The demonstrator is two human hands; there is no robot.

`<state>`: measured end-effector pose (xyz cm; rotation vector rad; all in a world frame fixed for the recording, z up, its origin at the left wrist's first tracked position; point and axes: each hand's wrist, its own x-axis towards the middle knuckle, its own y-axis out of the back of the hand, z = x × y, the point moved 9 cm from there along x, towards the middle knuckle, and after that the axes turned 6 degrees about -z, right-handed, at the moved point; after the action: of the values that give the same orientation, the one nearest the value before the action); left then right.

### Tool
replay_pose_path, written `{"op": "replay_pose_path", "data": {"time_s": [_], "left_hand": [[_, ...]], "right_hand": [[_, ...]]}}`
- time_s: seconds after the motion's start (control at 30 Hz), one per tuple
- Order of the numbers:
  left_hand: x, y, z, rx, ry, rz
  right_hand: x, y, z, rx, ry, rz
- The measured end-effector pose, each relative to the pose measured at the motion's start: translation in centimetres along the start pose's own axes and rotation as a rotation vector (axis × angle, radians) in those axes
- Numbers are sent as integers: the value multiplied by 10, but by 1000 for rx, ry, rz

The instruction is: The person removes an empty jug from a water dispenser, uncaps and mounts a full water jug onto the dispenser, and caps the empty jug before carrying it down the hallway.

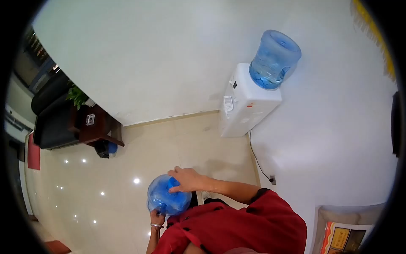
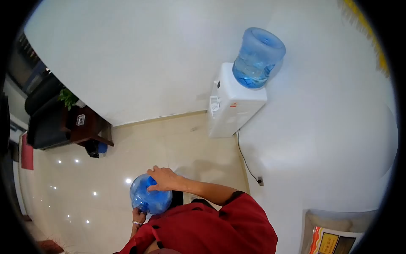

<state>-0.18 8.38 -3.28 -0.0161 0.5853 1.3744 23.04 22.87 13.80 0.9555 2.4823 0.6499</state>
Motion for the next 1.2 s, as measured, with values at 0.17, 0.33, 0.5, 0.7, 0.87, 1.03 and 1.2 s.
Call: {"op": "replay_pose_path", "data": {"time_s": [0.17,0.33,0.5,0.7,0.87,1.03,1.2], "left_hand": [[104,-19,-16,87,-85,-123],[136,-10,0,397,-88,-230],[183,-4,63,440,-77,-177],[243,-26,5,376,-92,-89],[316,-68,-78,100,78,-12],[402,-106,-133,17,149,35],[482,-154,-172,-107,31,69]], "right_hand": [[12,19,56,-180,-100,-83],[26,40,57,50,160,259],[61,44,130,78,-428,-29],[78,154,142,33,153,377],[94,146,273,1399,-87,374],[121,110,341,1642,-138,336],[132,69,399,1488,-285,405]]}}
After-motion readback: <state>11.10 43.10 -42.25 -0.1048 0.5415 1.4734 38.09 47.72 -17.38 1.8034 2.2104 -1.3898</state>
